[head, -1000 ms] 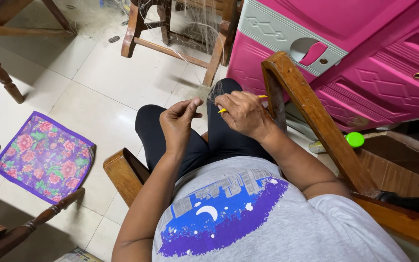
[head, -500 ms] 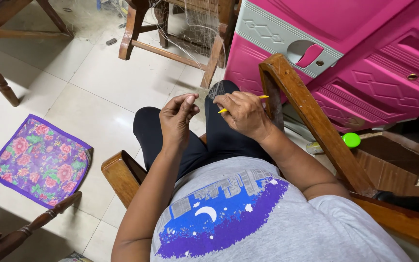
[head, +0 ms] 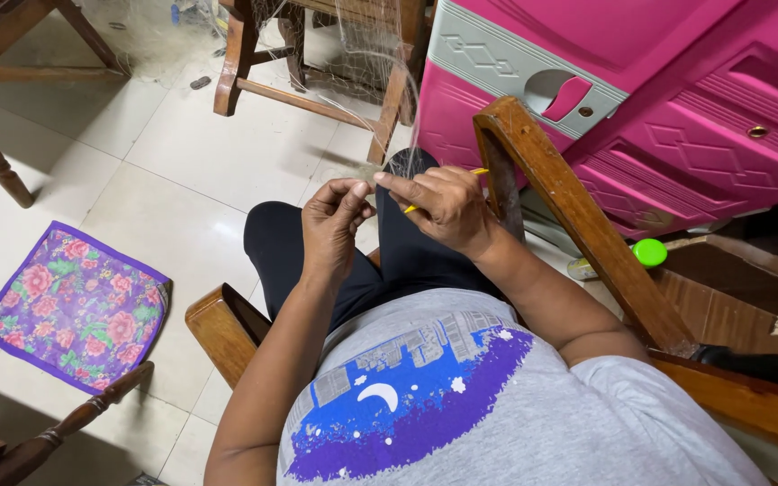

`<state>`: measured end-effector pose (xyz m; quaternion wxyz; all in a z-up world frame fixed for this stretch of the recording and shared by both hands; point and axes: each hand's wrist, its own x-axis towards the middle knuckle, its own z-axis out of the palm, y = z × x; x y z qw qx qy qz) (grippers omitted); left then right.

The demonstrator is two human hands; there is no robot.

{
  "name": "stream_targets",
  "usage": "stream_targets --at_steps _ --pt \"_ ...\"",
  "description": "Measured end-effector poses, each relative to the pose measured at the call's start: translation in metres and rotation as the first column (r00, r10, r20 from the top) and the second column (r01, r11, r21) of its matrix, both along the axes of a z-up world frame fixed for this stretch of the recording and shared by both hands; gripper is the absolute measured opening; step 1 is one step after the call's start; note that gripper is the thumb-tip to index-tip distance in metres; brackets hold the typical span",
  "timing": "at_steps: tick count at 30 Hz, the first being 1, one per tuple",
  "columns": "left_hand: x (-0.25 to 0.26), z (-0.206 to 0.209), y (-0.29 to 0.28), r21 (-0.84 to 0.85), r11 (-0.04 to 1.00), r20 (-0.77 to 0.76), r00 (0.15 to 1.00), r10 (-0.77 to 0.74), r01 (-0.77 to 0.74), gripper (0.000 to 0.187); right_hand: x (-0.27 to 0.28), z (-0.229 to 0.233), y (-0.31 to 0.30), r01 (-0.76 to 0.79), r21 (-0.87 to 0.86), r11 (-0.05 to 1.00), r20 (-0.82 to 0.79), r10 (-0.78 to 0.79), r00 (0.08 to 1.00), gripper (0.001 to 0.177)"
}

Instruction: Repairing a fine-mesh fishing net using a netting needle and scissors

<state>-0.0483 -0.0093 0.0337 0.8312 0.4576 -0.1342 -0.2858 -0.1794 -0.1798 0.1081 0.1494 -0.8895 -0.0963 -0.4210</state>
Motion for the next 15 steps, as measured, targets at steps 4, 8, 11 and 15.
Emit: stream_targets --at_steps 4,8,11,15 --pt "-0.013 0.004 0.001 0.008 1.0 -0.03 0.999 -0.023 0.023 0.019 -0.002 0.003 -0.002 -0.011 0.04 0.999 0.044 0.009 0.999 0.024" --pt "-0.017 -0.001 0.002 0.035 0.999 -0.055 0.998 -0.037 0.039 0.022 -0.003 0.004 -0.004 -0.075 0.035 0.997 0.086 0.072 0.994 0.023" --pt "-0.014 -0.002 0.006 0.05 0.999 -0.065 0.998 -0.017 0.02 0.023 -0.005 0.003 -0.005 -0.109 0.013 0.994 0.12 0.106 0.987 0.023" --pt "-0.004 0.007 0.015 0.061 0.998 -0.002 1.0 -0.006 0.007 0.022 -0.008 0.0 -0.013 -0.138 -0.018 0.99 0.134 0.139 0.981 0.021"
